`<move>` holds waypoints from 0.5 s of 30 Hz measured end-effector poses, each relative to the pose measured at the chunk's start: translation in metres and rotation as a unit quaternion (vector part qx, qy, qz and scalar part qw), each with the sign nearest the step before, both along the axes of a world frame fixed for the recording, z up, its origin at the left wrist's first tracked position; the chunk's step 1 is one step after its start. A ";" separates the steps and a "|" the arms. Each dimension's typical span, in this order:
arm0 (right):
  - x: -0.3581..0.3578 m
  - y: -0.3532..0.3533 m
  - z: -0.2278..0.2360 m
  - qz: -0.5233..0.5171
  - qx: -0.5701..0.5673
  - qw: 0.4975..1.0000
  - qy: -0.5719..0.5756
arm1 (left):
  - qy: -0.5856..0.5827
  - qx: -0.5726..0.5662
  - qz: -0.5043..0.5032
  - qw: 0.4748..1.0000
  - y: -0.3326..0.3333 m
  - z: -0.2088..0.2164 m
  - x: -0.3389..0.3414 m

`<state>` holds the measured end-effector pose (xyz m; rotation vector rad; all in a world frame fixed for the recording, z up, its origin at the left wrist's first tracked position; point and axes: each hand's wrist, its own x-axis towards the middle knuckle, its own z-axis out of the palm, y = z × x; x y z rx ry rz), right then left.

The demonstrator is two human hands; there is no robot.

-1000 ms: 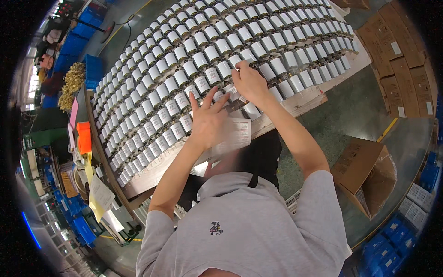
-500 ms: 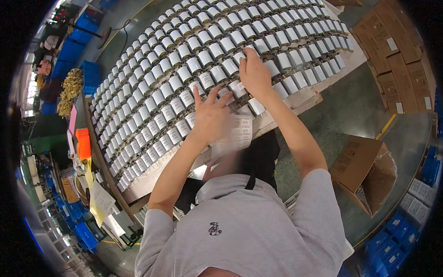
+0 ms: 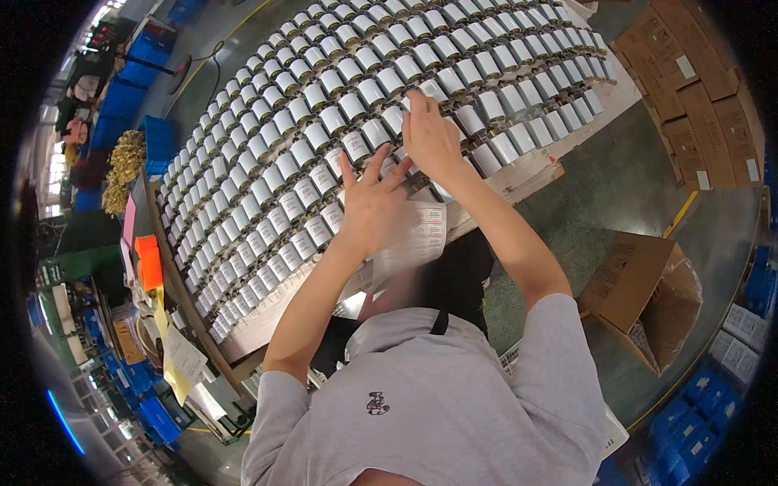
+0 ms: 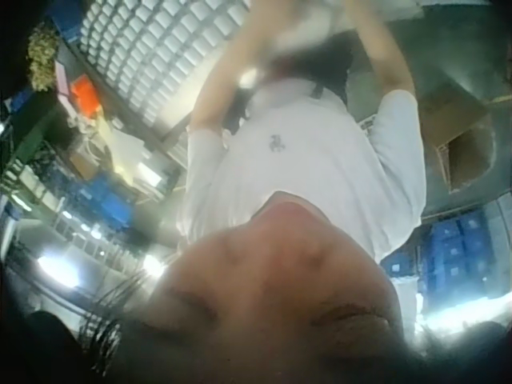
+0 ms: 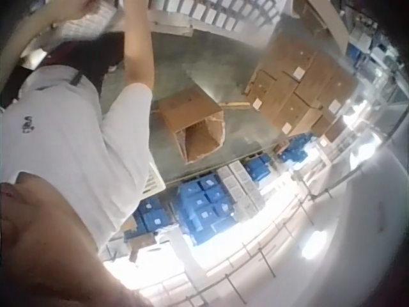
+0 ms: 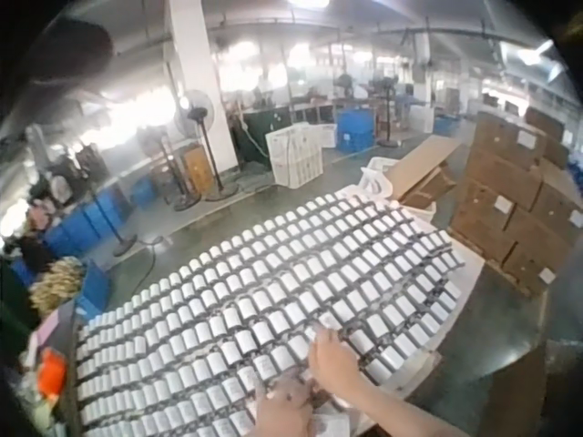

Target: The person peels adhesive labels from a sticker sheet by hand and applies them onto cylindrical metal parts arranged on the table.

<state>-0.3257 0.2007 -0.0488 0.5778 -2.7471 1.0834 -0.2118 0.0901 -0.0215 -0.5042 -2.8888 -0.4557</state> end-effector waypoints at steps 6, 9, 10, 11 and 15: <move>0.009 0.007 0.023 -0.025 0.052 0.997 0.050 | -0.005 -0.042 0.013 0.999 0.014 -0.001 -0.010; 0.011 0.017 0.024 -0.070 -0.038 0.993 0.085 | -0.039 -0.066 0.002 0.997 0.018 0.014 -0.020; 0.013 0.021 0.023 -0.071 -0.036 0.993 0.087 | -0.070 -0.081 0.001 0.994 0.019 0.018 -0.025; 0.015 0.025 0.020 -0.046 -0.043 0.997 0.042 | -0.100 -0.097 0.000 0.990 0.019 0.021 -0.027; 0.029 0.047 0.028 0.086 -0.091 0.974 -0.189 | -0.025 -0.074 0.001 0.997 0.006 0.029 -0.009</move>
